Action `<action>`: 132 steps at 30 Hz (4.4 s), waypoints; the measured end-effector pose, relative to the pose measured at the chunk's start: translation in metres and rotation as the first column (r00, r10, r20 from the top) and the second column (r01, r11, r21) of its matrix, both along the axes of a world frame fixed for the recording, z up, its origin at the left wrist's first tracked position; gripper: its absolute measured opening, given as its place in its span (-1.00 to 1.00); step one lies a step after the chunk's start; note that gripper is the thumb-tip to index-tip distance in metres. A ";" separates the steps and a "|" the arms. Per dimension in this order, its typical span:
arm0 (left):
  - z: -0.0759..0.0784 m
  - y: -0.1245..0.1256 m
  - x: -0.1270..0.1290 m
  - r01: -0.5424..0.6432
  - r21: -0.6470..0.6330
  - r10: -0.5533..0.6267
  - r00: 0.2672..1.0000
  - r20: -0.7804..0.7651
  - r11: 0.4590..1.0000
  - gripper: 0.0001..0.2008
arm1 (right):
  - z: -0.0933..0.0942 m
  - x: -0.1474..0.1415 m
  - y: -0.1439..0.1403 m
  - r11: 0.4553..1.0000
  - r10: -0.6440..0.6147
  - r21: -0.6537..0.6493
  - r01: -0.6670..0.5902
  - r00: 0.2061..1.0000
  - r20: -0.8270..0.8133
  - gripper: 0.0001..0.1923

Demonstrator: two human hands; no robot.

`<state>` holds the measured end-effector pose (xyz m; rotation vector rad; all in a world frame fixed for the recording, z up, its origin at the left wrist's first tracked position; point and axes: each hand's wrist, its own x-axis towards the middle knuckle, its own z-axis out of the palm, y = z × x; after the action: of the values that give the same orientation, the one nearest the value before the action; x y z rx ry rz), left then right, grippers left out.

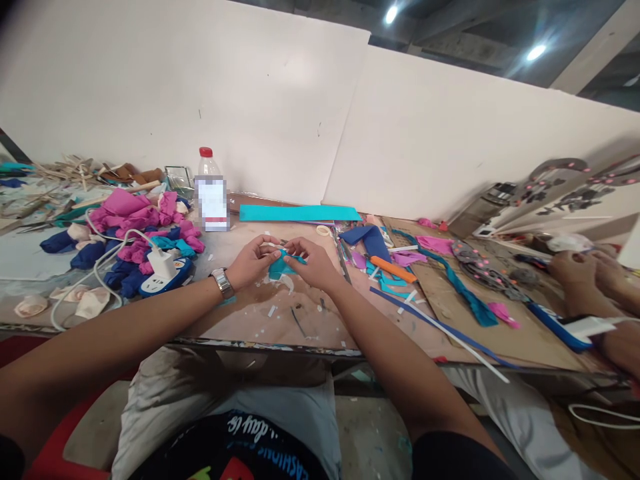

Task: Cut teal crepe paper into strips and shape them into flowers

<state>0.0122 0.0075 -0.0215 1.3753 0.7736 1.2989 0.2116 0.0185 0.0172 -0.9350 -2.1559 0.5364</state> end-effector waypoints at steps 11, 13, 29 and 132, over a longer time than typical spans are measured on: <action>0.002 0.003 -0.001 -0.181 -0.001 0.181 0.983 0.006 0.983 -0.60 | -0.001 0.001 0.004 0.992 0.089 0.095 -0.088 0.996 -0.006 -0.73; 0.003 0.006 -0.002 -0.284 -0.012 0.284 0.958 0.028 0.959 -0.62 | -0.002 0.003 0.006 0.991 0.034 0.133 -0.026 0.998 -0.059 -0.75; 0.007 0.001 -0.002 -0.298 -0.061 0.295 0.954 -0.051 0.953 -0.60 | 0.005 0.001 0.000 0.970 -0.043 0.238 0.054 0.998 -0.053 -0.78; 0.002 -0.001 0.000 0.002 0.121 0.004 0.999 -0.049 0.993 -0.60 | 0.007 -0.004 -0.007 0.996 -0.088 -0.021 0.088 0.996 -0.030 -0.78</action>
<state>0.0125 0.0063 -0.0194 1.5089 0.7386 1.3350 0.2078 0.0110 0.0244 -1.0211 -2.0750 0.5264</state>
